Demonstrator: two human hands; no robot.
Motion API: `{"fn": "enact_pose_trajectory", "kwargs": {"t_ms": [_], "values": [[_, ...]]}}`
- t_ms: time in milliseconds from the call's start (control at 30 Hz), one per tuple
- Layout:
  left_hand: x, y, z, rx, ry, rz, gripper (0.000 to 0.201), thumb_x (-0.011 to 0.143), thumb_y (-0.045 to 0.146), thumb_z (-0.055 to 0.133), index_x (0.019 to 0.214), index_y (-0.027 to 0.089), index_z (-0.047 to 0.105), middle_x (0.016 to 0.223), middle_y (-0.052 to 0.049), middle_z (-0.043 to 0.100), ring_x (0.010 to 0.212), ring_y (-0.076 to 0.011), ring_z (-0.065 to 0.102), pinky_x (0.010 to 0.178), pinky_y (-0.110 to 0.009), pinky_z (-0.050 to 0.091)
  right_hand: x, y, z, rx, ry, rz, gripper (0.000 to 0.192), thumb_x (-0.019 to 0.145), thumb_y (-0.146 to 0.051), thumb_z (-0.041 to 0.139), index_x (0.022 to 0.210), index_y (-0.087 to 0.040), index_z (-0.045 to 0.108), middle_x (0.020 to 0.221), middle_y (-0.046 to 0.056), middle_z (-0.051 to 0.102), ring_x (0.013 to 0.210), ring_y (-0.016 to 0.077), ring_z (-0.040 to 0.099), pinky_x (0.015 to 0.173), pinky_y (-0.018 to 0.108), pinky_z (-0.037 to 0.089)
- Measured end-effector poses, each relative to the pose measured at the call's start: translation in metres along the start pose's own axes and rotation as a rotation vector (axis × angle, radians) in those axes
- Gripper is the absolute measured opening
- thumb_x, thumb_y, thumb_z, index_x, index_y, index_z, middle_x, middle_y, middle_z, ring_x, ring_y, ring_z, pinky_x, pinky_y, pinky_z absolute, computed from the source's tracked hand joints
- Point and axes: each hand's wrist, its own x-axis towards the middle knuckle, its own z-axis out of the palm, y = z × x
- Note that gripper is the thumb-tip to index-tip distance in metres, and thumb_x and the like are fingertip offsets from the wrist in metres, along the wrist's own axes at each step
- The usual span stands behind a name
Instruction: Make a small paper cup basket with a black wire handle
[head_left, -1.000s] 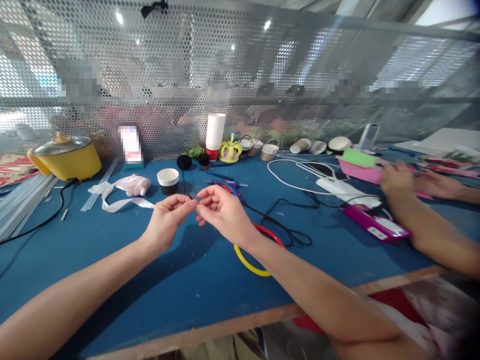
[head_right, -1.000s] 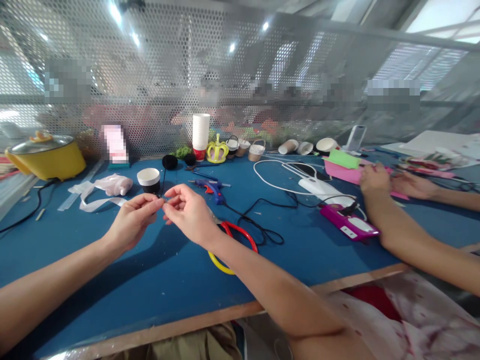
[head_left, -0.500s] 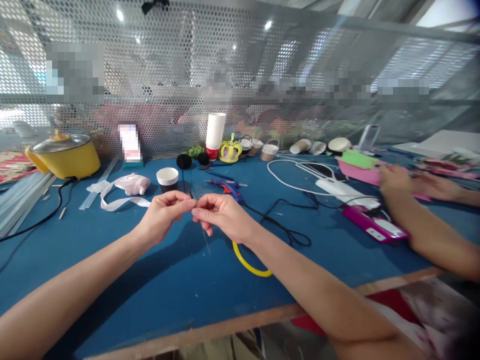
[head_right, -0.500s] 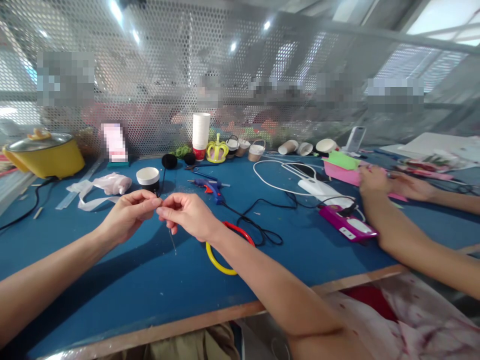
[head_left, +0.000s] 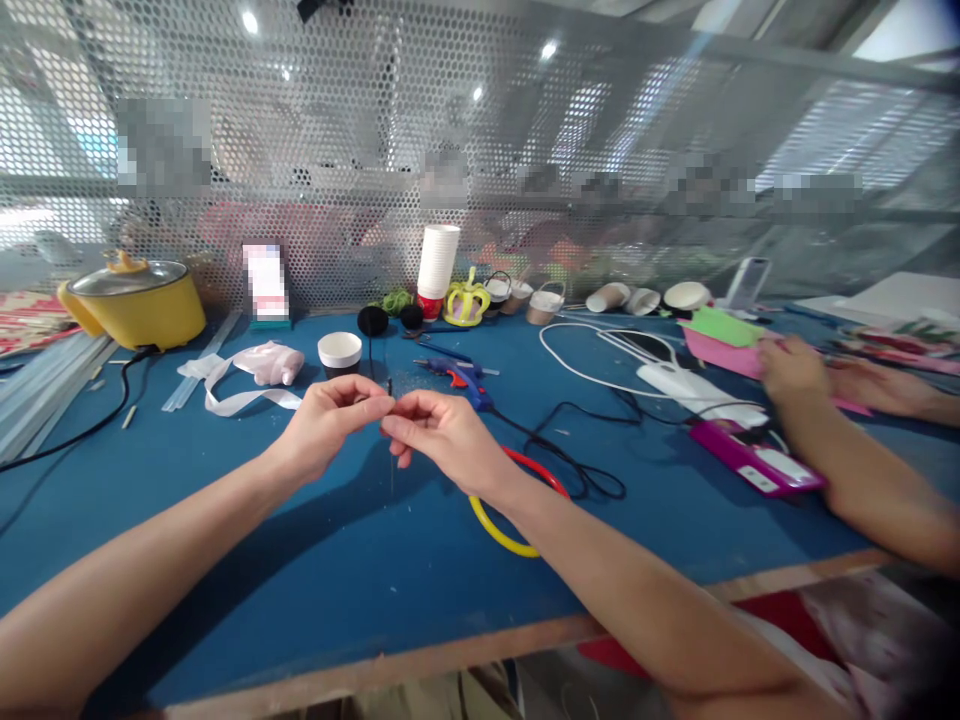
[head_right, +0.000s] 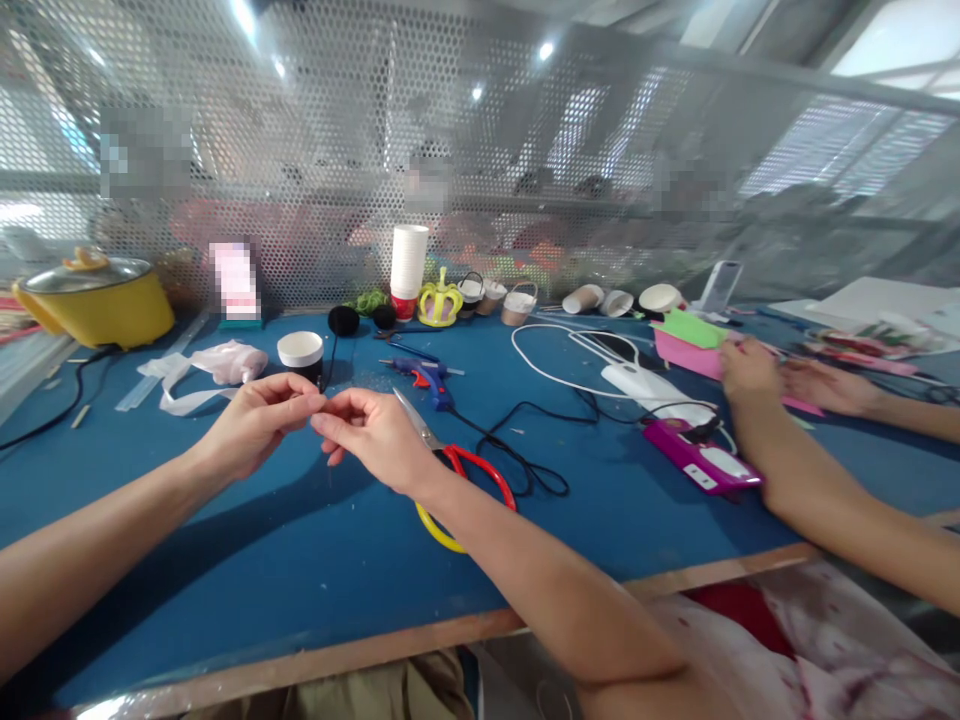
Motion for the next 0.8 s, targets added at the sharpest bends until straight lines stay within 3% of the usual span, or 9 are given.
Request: {"fn": "enact_pose_trajectory", "kwargs": {"t_ms": [133, 300, 533, 667, 800], "values": [[0.002, 0.003, -0.004, -0.018, -0.102, -0.083, 0.013, 0.060, 0.023, 0.071, 0.059, 0.014, 0.061, 0.051, 0.004, 0.050, 0.045, -0.0037, 0.035, 0.043, -0.020, 0.023, 0.005, -0.004, -0.010, 0.087, 0.043, -0.053, 0.026, 0.072, -0.037, 0.062, 0.086, -0.015, 0.058, 0.068, -0.001, 0.058, 0.051, 0.0064, 0.051, 0.041, 0.018, 0.042], [0.001, 0.001, -0.005, -0.016, -0.167, -0.152, 0.014, 0.059, 0.022, 0.072, 0.059, 0.015, 0.060, 0.054, 0.004, 0.049, 0.047, -0.0041, 0.036, 0.046, -0.021, 0.025, 0.008, -0.004, -0.014, 0.148, 0.061, -0.037, 0.024, 0.075, -0.040, 0.058, 0.079, -0.016, 0.056, 0.070, 0.000, 0.056, 0.051, 0.0059, 0.049, 0.040, 0.017, 0.039], [0.000, -0.001, -0.005, -0.047, -0.276, -0.237, 0.013, 0.057, 0.022, 0.072, 0.058, 0.016, 0.061, 0.052, 0.004, 0.048, 0.047, -0.0055, 0.034, 0.047, -0.023, 0.021, 0.007, -0.005, -0.015, 0.178, -0.075, -0.036, 0.030, 0.073, -0.042, 0.059, 0.090, -0.018, 0.062, 0.068, -0.001, 0.053, 0.054, 0.0061, 0.047, 0.042, 0.018, 0.038], [-0.001, 0.001, -0.005, -0.055, -0.371, -0.277, 0.013, 0.058, 0.023, 0.071, 0.057, 0.016, 0.059, 0.049, 0.005, 0.042, 0.046, -0.0056, 0.028, 0.046, -0.024, 0.015, 0.007, -0.004, -0.016, 0.168, -0.186, -0.056, 0.027, 0.073, -0.042, 0.060, 0.082, -0.017, 0.063, 0.067, -0.002, 0.054, 0.051, 0.0054, 0.044, 0.042, 0.018, 0.037], [-0.001, 0.001, -0.006, -0.035, -0.394, -0.281, 0.014, 0.058, 0.025, 0.070, 0.058, 0.015, 0.060, 0.047, 0.005, 0.040, 0.046, -0.0058, 0.026, 0.047, -0.025, 0.013, 0.007, -0.003, -0.017, 0.145, -0.226, -0.079, 0.026, 0.070, -0.042, 0.063, 0.077, -0.017, 0.061, 0.069, -0.002, 0.056, 0.050, 0.0054, 0.044, 0.043, 0.019, 0.036]]}}
